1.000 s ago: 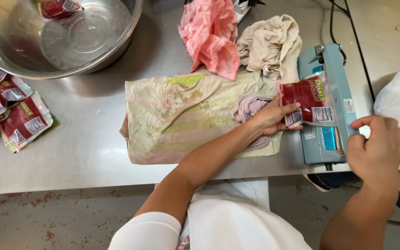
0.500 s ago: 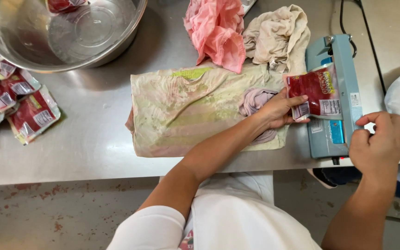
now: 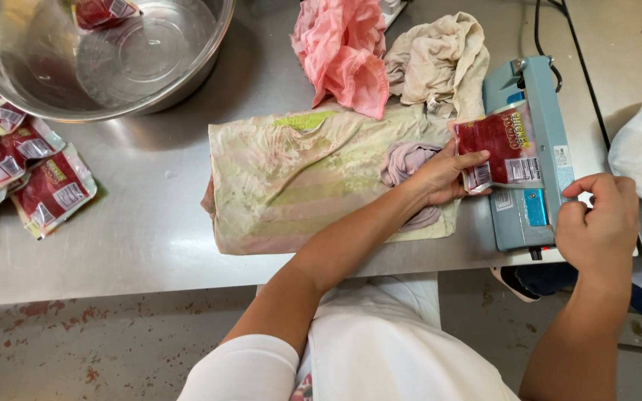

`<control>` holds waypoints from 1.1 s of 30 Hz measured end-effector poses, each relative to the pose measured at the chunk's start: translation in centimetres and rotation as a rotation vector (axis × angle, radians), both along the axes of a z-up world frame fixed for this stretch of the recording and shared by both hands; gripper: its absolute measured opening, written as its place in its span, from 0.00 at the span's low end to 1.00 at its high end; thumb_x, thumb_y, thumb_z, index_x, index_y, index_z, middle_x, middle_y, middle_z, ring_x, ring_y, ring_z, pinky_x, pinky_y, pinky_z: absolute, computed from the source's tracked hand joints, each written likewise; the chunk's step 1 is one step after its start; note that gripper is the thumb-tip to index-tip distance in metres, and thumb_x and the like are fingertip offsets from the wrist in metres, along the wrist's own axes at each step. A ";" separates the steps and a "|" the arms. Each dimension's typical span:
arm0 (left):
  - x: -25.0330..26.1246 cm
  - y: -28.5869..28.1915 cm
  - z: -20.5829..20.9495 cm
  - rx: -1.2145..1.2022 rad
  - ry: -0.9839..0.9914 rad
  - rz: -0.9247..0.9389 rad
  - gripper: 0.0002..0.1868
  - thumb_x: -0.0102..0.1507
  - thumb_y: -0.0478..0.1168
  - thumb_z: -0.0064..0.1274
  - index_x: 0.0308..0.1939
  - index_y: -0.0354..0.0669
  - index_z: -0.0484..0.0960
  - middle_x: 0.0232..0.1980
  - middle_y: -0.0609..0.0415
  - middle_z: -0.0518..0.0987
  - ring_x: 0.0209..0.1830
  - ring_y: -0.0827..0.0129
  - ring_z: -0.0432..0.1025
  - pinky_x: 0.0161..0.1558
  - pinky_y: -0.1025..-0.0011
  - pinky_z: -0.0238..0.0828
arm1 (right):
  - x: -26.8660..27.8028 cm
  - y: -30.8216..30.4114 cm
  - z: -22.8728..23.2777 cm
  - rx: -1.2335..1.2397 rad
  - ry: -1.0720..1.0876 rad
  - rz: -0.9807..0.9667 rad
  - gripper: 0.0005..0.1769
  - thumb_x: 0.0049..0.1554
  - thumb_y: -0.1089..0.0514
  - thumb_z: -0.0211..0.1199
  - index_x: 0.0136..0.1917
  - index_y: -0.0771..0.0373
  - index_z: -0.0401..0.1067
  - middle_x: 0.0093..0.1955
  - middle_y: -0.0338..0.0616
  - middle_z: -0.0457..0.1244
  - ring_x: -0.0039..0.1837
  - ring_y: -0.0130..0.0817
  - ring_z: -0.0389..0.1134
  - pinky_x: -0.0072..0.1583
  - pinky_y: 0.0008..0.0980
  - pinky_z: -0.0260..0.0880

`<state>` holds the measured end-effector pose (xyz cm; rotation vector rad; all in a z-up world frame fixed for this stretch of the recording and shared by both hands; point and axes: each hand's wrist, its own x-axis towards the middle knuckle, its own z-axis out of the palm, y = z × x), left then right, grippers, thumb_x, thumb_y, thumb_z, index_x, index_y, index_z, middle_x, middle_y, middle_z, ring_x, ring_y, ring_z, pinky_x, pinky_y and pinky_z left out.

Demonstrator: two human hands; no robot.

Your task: The person cleans individual food packets with a cloth, then places each one into a heat sealer to seal the opening.

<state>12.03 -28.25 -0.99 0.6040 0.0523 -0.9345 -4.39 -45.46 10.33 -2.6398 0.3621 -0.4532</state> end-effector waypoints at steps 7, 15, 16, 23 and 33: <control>0.0 -0.5 -0.1 -0.021 0.014 0.028 0.35 0.59 0.35 0.60 0.66 0.54 0.60 0.56 0.41 0.78 0.46 0.50 0.78 0.40 0.49 0.83 | 0.5 -1.2 0.5 -0.131 0.044 0.070 0.16 0.59 0.64 0.48 0.55 0.64 0.75 0.62 0.65 0.61 0.64 0.65 0.59 0.65 0.58 0.59; 1.1 -0.3 0.6 -0.065 0.126 0.176 0.34 0.57 0.30 0.61 0.62 0.57 0.64 0.52 0.41 0.80 0.42 0.49 0.79 0.31 0.53 0.84 | 2.7 -3.0 4.3 -0.277 -0.137 0.174 0.13 0.69 0.71 0.54 0.66 0.77 0.70 0.61 0.61 0.61 0.65 0.53 0.64 0.62 0.47 0.63; 1.1 0.7 1.3 -0.094 0.088 0.191 0.30 0.57 0.30 0.62 0.59 0.52 0.66 0.50 0.40 0.81 0.42 0.48 0.80 0.32 0.52 0.85 | 2.5 -2.1 4.8 -0.402 -0.089 0.096 0.13 0.71 0.67 0.55 0.67 0.74 0.71 0.53 0.57 0.61 0.51 0.49 0.63 0.52 0.45 0.62; -2.0 14.8 7.3 -0.032 -0.094 0.191 0.32 0.58 0.30 0.63 0.64 0.42 0.67 0.52 0.39 0.82 0.40 0.51 0.81 0.34 0.52 0.85 | 1.0 10.3 8.2 -0.244 -0.306 0.520 0.11 0.64 0.72 0.58 0.59 0.78 0.71 0.57 0.64 0.64 0.61 0.59 0.64 0.66 0.52 0.63; -6.0 31.1 5.0 1.569 -1.043 0.083 0.47 0.62 0.52 0.63 0.77 0.44 0.53 0.62 0.33 0.71 0.62 0.31 0.70 0.62 0.39 0.71 | 7.6 17.9 -4.9 -0.094 0.311 0.264 0.49 0.55 0.43 0.70 0.81 0.58 0.53 0.76 0.74 0.48 0.71 0.78 0.55 0.66 0.72 0.60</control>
